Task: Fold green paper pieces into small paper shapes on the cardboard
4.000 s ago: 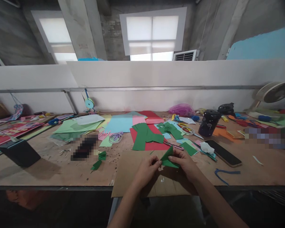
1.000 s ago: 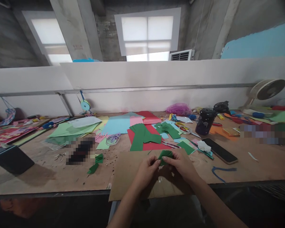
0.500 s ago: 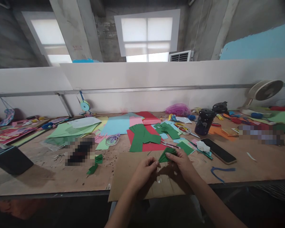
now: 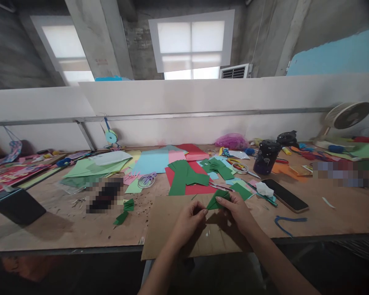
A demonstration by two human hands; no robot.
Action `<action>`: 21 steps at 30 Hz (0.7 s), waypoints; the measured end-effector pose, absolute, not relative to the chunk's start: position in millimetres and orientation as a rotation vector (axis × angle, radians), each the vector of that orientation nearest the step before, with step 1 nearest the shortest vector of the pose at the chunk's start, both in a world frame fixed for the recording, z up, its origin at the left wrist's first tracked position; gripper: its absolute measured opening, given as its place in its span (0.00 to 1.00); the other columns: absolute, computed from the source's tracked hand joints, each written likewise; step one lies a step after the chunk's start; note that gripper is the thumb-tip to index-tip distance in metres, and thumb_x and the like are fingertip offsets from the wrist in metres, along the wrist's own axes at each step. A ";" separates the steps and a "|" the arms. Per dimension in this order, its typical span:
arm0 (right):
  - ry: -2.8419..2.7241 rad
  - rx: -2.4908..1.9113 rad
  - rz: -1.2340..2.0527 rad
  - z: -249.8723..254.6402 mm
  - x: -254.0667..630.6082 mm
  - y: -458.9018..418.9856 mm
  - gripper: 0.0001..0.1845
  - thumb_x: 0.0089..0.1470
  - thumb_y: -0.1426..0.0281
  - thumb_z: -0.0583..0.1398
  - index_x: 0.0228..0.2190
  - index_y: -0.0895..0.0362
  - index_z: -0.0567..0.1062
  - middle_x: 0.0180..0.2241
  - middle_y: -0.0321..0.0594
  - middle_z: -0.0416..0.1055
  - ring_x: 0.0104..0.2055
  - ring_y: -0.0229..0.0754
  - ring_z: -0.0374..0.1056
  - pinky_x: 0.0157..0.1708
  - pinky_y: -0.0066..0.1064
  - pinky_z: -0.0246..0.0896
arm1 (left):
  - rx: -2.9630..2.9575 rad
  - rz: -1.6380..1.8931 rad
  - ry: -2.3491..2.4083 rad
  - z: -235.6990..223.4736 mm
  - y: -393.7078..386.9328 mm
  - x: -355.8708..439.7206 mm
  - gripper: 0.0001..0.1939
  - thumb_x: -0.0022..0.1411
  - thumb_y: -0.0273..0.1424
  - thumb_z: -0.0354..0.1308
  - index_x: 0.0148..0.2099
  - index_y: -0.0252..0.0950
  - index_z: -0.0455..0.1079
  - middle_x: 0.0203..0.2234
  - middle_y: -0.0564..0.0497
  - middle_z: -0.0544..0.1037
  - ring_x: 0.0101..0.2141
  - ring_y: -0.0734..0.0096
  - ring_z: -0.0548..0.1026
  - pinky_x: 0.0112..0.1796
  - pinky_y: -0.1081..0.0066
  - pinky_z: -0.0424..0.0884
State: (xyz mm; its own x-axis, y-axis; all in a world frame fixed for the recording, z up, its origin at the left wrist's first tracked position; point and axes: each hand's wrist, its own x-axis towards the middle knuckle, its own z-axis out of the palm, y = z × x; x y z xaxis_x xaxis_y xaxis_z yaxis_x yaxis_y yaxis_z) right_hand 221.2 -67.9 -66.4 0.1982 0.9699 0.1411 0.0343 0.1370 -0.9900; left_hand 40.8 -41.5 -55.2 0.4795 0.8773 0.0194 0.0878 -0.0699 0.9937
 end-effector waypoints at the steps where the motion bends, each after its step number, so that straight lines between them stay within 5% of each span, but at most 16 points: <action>1: -1.134 -1.204 0.954 -66.0 221.0 -67.9 0.17 0.51 0.58 0.62 0.22 0.57 0.69 0.16 0.31 0.64 0.17 0.33 0.55 0.18 0.25 0.46 | 1.496 0.801 0.881 -55.6 -41.7 40.9 0.10 0.56 0.36 0.57 0.30 0.35 0.64 0.21 0.55 0.67 0.23 0.75 0.64 0.25 0.75 0.59; 21: -1.078 -1.130 0.982 -69.2 221.6 -67.9 0.14 0.49 0.60 0.64 0.23 0.57 0.73 0.18 0.32 0.65 0.20 0.34 0.56 0.21 0.26 0.48 | 1.319 0.693 0.768 -58.3 -39.1 34.9 0.15 0.59 0.42 0.56 0.32 0.35 0.64 0.22 0.53 0.71 0.19 0.79 0.63 0.22 0.78 0.56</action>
